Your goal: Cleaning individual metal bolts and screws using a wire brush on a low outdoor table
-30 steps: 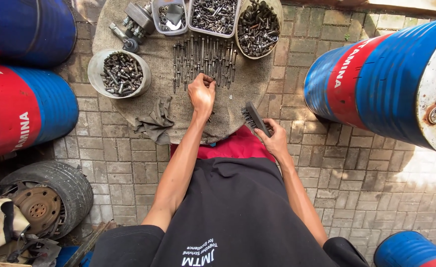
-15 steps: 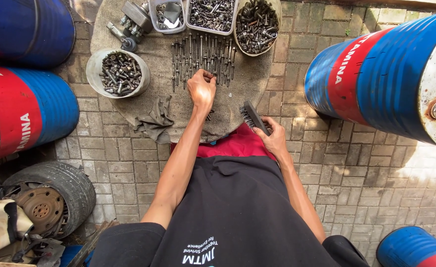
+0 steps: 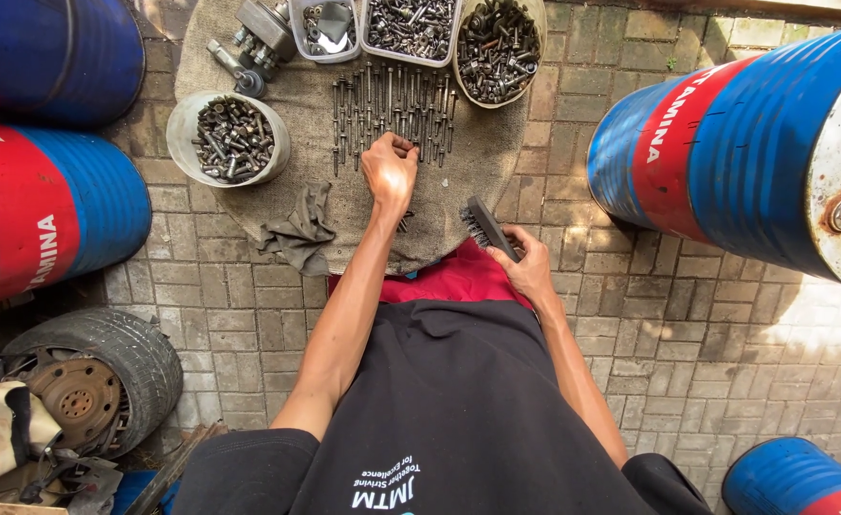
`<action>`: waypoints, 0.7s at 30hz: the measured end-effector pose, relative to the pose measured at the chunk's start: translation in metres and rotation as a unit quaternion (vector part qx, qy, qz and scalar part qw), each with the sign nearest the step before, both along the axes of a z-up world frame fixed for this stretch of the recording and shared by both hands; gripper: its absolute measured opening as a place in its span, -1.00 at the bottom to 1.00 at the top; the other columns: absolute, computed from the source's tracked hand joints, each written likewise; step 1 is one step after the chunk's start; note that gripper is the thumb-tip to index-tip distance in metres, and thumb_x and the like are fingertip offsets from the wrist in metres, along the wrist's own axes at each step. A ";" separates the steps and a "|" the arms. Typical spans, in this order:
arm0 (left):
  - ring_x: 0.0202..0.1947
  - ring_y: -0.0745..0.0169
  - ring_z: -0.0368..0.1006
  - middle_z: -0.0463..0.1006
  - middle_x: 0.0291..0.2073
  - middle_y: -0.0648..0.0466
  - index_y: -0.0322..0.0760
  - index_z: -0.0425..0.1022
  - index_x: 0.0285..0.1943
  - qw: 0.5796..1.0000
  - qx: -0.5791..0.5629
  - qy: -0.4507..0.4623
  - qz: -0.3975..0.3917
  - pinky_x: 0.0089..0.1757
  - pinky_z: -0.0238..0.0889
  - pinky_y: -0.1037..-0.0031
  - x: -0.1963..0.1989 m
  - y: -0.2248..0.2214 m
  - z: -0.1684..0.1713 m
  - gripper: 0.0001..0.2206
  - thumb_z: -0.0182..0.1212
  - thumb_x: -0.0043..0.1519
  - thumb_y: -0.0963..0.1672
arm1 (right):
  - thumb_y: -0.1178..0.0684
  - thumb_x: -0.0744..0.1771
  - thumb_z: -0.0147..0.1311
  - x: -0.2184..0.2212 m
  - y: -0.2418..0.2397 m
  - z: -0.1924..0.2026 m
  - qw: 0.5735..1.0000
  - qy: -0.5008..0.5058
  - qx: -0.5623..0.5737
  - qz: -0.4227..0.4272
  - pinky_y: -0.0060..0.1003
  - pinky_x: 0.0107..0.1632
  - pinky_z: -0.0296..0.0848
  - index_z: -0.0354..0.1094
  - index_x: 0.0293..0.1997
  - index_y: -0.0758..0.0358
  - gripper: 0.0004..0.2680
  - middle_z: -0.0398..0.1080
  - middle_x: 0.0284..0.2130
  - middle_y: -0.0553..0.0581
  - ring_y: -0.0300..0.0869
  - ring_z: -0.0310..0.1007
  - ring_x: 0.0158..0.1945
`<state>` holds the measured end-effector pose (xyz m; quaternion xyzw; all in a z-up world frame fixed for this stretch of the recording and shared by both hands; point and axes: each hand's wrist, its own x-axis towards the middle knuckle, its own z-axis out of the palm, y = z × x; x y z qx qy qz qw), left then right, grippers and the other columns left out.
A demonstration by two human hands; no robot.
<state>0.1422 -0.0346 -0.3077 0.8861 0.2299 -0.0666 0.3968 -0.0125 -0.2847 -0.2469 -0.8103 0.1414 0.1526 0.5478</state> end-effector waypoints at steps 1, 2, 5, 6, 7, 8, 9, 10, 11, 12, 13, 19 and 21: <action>-0.38 0.03 0.65 0.66 -0.57 0.14 -0.08 0.61 -0.40 1.000 0.000 0.001 0.000 -0.26 0.44 0.32 0.000 0.000 -0.002 -0.92 0.45 0.04 -0.14 | -0.02 0.23 0.46 -0.001 0.000 0.001 1.000 0.001 0.000 0.000 -0.36 -0.15 0.52 0.53 -0.03 0.14 -0.72 0.50 -0.35 0.14 -0.22 0.49 -0.24; -0.37 0.03 0.66 0.66 -0.57 0.15 -0.08 0.61 -0.40 1.000 0.003 0.001 -0.001 -0.25 0.45 0.33 0.000 0.000 -0.004 -0.92 0.45 0.03 -0.13 | -0.01 0.24 0.45 -0.001 0.001 0.002 1.000 -0.001 -0.003 0.002 -0.36 -0.15 0.52 0.53 -0.03 0.14 -0.72 0.49 -0.35 0.14 -0.22 0.49 -0.24; -0.36 0.03 0.66 0.67 -0.56 0.16 -0.07 0.61 -0.40 1.000 0.007 0.001 -0.001 -0.24 0.45 0.32 0.001 0.000 -0.002 -0.92 0.45 0.03 -0.14 | 0.00 0.24 0.45 0.000 0.002 0.004 1.000 -0.003 -0.003 0.005 -0.37 -0.15 0.52 0.53 -0.02 0.15 -0.72 0.48 -0.35 0.15 -0.22 0.48 -0.24; -0.36 0.03 0.66 0.67 -0.56 0.16 -0.07 0.61 -0.39 1.000 0.007 0.001 -0.001 -0.24 0.46 0.31 0.000 0.000 0.000 -0.92 0.45 0.03 -0.14 | 0.00 0.24 0.44 -0.001 0.001 0.005 1.000 -0.003 0.000 0.004 -0.38 -0.15 0.52 0.52 -0.02 0.15 -0.73 0.48 -0.35 0.15 -0.23 0.47 -0.24; -0.36 0.03 0.66 0.67 -0.56 0.16 -0.07 0.61 -0.39 1.000 0.007 0.001 -0.002 -0.24 0.46 0.31 0.001 -0.001 0.003 -0.92 0.45 0.03 -0.14 | 0.00 0.24 0.44 0.000 0.002 0.006 1.000 -0.002 0.000 0.004 -0.38 -0.15 0.52 0.52 -0.02 0.15 -0.73 0.48 -0.35 0.15 -0.23 0.47 -0.24; -0.36 0.03 0.66 0.67 -0.55 0.15 -0.08 0.61 -0.39 1.000 0.003 -0.001 0.000 -0.24 0.46 0.32 0.001 -0.002 0.007 -0.92 0.45 0.03 -0.15 | 0.00 0.24 0.45 0.000 0.002 0.006 1.000 -0.002 0.002 0.002 -0.38 -0.15 0.52 0.53 -0.03 0.15 -0.73 0.48 -0.36 0.14 -0.23 0.47 -0.24; -0.37 0.04 0.66 0.68 -0.55 0.14 -0.09 0.61 -0.39 1.000 -0.001 -0.003 0.001 -0.24 0.46 0.32 0.001 -0.002 0.010 -0.92 0.44 0.03 -0.16 | 0.00 0.23 0.45 0.000 0.002 0.007 1.000 -0.002 0.004 0.001 -0.38 -0.15 0.52 0.53 -0.04 0.15 -0.73 0.48 -0.36 0.13 -0.24 0.47 -0.24; -0.37 0.04 0.66 0.68 -0.55 0.14 -0.09 0.61 -0.39 1.000 -0.001 -0.002 0.001 -0.24 0.46 0.32 0.001 -0.003 0.007 -0.92 0.44 0.03 -0.16 | 0.00 0.23 0.45 0.001 0.003 0.008 1.000 -0.002 0.004 0.000 -0.38 -0.15 0.52 0.53 -0.04 0.15 -0.73 0.48 -0.36 0.13 -0.24 0.47 -0.24; -0.37 0.03 0.66 0.68 -0.55 0.13 -0.11 0.61 -0.38 1.000 -0.003 -0.007 0.002 -0.24 0.46 0.31 0.002 -0.004 0.005 -0.92 0.44 0.03 -0.16 | 0.00 0.24 0.45 0.001 0.004 0.010 1.000 -0.004 0.003 0.002 -0.38 -0.15 0.52 0.52 -0.04 0.16 -0.73 0.47 -0.36 0.13 -0.24 0.47 -0.24; -0.37 0.01 0.66 0.68 -0.55 0.11 -0.12 0.61 -0.38 1.000 -0.005 -0.011 0.004 -0.24 0.46 0.30 0.002 -0.004 0.002 -0.92 0.44 0.04 -0.17 | 0.00 0.24 0.45 0.001 0.004 0.011 1.000 -0.006 0.001 0.004 -0.38 -0.15 0.51 0.52 -0.04 0.16 -0.73 0.47 -0.36 0.13 -0.24 0.47 -0.24; -0.37 0.01 0.66 0.68 -0.55 0.11 -0.12 0.61 -0.38 1.000 -0.005 -0.009 0.003 -0.24 0.46 0.30 0.001 -0.004 0.000 -0.92 0.44 0.04 -0.17 | 0.00 0.24 0.45 0.000 0.004 0.011 1.000 -0.005 0.001 0.003 -0.38 -0.15 0.51 0.52 -0.04 0.16 -0.73 0.47 -0.36 0.13 -0.24 0.47 -0.24; -0.44 0.09 0.65 0.66 -0.57 0.10 -0.12 0.58 -0.40 0.999 -0.013 -0.036 0.007 -0.29 0.44 0.36 -0.002 -0.006 0.006 -0.91 0.41 0.04 -0.20 | 0.00 0.24 0.44 0.001 0.004 0.010 1.000 -0.001 0.001 0.004 -0.36 -0.14 0.51 0.53 -0.03 0.14 -0.73 0.47 -0.36 0.13 -0.24 0.47 -0.23; -0.43 0.05 0.64 0.65 -0.58 0.09 -0.14 0.57 -0.40 0.999 -0.006 -0.041 0.001 -0.31 0.43 0.34 -0.001 -0.005 0.004 -0.90 0.41 0.03 -0.20 | 0.00 0.24 0.44 0.002 0.004 0.011 1.000 -0.002 0.000 0.005 -0.35 -0.14 0.51 0.53 -0.03 0.13 -0.73 0.48 -0.36 0.13 -0.23 0.47 -0.23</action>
